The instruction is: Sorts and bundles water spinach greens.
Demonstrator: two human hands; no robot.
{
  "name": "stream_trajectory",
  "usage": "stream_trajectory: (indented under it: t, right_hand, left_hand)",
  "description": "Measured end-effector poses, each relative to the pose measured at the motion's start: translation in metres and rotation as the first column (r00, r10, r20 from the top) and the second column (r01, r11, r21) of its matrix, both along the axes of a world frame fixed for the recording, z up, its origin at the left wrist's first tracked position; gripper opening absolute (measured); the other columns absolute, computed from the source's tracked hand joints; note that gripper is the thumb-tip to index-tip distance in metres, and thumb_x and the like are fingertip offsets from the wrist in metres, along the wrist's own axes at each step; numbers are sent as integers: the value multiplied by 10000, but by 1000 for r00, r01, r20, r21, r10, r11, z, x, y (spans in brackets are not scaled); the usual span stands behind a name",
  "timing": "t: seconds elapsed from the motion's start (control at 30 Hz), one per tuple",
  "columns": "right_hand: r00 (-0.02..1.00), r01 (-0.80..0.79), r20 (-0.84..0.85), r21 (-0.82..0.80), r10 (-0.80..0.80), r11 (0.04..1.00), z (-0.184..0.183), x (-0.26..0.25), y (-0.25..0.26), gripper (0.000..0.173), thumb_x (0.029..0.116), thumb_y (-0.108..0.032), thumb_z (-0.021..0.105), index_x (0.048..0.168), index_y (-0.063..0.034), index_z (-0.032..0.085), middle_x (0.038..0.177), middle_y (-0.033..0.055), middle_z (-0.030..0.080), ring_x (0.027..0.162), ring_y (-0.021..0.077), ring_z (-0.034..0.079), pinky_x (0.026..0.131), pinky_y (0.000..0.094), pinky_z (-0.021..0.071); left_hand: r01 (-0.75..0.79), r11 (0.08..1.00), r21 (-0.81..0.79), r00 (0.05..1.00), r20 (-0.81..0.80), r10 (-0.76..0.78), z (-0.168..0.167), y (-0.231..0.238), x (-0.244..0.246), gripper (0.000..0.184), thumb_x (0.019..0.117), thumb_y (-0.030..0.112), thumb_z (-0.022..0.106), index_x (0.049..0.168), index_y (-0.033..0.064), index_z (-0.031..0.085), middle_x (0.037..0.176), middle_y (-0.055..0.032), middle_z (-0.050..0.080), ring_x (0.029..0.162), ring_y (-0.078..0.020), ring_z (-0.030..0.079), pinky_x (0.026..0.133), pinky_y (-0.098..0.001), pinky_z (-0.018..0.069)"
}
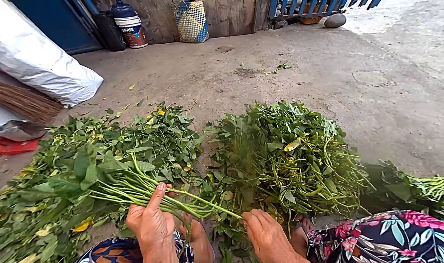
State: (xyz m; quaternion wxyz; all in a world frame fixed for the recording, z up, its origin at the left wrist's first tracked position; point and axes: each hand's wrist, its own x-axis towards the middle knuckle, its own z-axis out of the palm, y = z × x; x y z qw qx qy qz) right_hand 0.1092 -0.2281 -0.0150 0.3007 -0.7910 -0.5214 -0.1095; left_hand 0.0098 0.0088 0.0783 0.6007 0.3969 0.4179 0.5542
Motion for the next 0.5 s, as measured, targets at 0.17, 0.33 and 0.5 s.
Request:
stream_trajectory:
  t: [0.17,0.33,0.5]
  right_hand:
    - [889,226,-404,-27,-217,974,0,31,28,294,983,-198,476,759,-84,628,642,39,577,591,184,621,517,373,521]
    - [-208,871,-863,50,460,488,51,102,65,315,1035,-163,381,725,-176,429,484,-81,328,381,37,324,405,190,341]
    - [176,259,-982,112,68,959,45,112,28,392,1071,-212,416,819,-30,654,758,75,632,669,156,611,658,309,544]
  left_hand:
    - [-61,997,-45,997,43,63,0,-19,18,214,915,-164,594,1098,-65,542,778,-139,699,630,-225,720,567,-335,633]
    - [-236,971,-39,967,86,239,1,-1,8,203,965,-89,581,1148,-32,516,801,-105,658,661,-191,693,605,-327,620]
    - [-178,982,-68,959,211,189,10,16,-13,111,1044,-24,473,1123,10,543,812,-70,667,693,-155,707,639,-284,628]
